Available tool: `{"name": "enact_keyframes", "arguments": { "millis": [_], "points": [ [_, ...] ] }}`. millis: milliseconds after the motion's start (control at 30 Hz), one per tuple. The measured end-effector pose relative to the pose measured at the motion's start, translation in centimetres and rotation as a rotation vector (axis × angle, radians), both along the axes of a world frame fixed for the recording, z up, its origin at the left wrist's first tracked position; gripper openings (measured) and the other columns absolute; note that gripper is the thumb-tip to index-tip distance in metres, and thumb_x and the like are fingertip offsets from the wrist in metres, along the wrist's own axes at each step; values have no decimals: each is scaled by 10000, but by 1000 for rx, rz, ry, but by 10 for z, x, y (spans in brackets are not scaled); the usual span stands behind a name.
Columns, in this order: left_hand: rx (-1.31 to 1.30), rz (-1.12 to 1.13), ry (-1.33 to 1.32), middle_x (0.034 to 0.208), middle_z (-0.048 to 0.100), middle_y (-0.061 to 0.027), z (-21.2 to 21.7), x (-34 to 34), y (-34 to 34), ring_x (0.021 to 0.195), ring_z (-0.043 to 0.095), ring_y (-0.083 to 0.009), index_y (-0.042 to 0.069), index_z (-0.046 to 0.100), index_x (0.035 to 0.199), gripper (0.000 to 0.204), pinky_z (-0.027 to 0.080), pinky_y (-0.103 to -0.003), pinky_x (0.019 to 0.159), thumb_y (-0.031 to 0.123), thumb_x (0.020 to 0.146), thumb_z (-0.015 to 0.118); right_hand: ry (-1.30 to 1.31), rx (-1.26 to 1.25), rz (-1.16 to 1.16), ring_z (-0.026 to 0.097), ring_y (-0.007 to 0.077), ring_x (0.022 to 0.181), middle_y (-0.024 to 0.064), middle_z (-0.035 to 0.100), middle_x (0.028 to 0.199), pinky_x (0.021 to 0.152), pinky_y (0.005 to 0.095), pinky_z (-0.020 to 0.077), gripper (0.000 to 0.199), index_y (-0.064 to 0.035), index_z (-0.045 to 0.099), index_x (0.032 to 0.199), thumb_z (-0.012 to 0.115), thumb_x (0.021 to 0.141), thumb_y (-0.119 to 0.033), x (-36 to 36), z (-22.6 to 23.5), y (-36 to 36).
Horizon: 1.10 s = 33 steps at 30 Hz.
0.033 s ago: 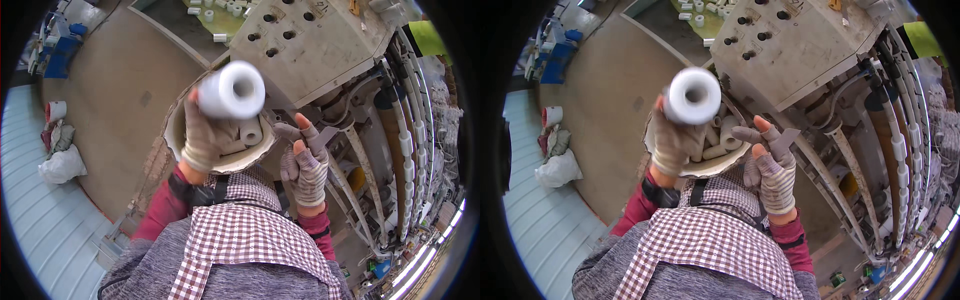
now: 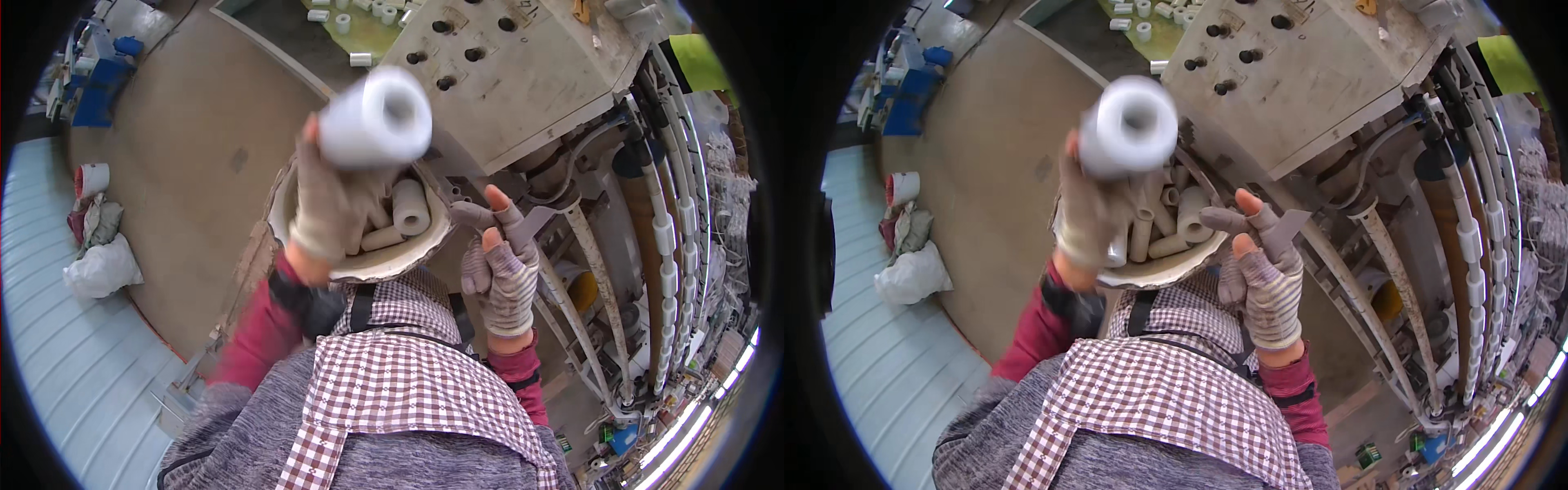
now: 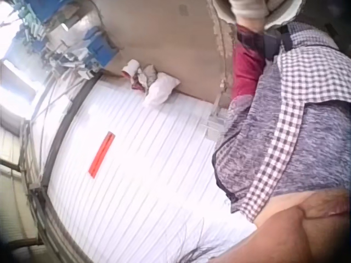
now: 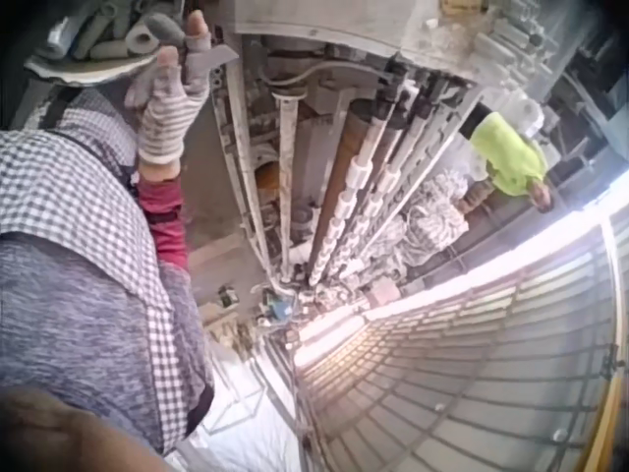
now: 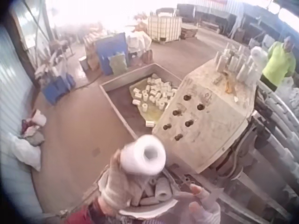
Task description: Operating an industrial roll-winding machine, cutting plastic film, and replacing cardboard core tubes.
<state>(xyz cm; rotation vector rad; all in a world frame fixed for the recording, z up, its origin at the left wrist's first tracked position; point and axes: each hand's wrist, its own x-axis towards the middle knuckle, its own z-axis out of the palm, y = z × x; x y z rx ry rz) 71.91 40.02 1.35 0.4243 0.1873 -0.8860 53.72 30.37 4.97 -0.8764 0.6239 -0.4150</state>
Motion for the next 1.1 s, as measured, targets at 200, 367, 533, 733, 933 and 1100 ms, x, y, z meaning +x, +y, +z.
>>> {"name": "enact_keyframes", "arguments": {
  "millis": [200,367,533,733,933,1100],
  "points": [
    [272,-155,-878,1169,570,-134,5,116,7,1103,549,-236,22,484,1215,541,456,-362,929,468,910,461,81,14,9,442,14,446,191,634,1034,414,165,392,462,4,456,1274,593,876,-187,-7,-8,12],
    [1633,-1490,-1555,1196,533,-255,-33,18,57,1123,527,-366,88,305,1394,967,419,-426,955,623,669,655,156,28,-130,373,25,393,137,645,1004,376,189,367,390,-6,449,1269,528,908,-130,-28,-23,-5],
    [1812,-1263,-1194,1295,423,-255,-98,-21,85,1179,469,-374,74,164,1443,1005,424,-403,942,374,666,726,173,65,-59,382,28,391,122,653,958,374,191,362,368,0,465,1249,516,914,-142,-21,-28,3],
    [824,-544,-484,1272,465,-136,-39,-8,116,1131,492,-252,31,286,1403,964,424,-342,926,228,570,731,235,67,117,438,35,444,76,639,845,424,175,401,344,15,505,1184,540,911,-193,-5,-65,10],
    [634,-432,-439,1267,469,-88,9,-29,115,1177,455,-218,83,318,1396,1059,355,-337,997,232,464,797,351,-790,514,445,96,466,20,566,735,419,262,399,276,-61,575,1083,566,823,-154,49,-152,29],
    [667,-499,-482,1300,431,-79,1,-41,121,1220,417,-240,104,305,1403,1108,306,-350,1031,239,429,814,479,-157,518,530,150,586,61,597,757,470,306,445,306,-58,581,1093,572,844,-237,75,-149,32]
  ]
}}
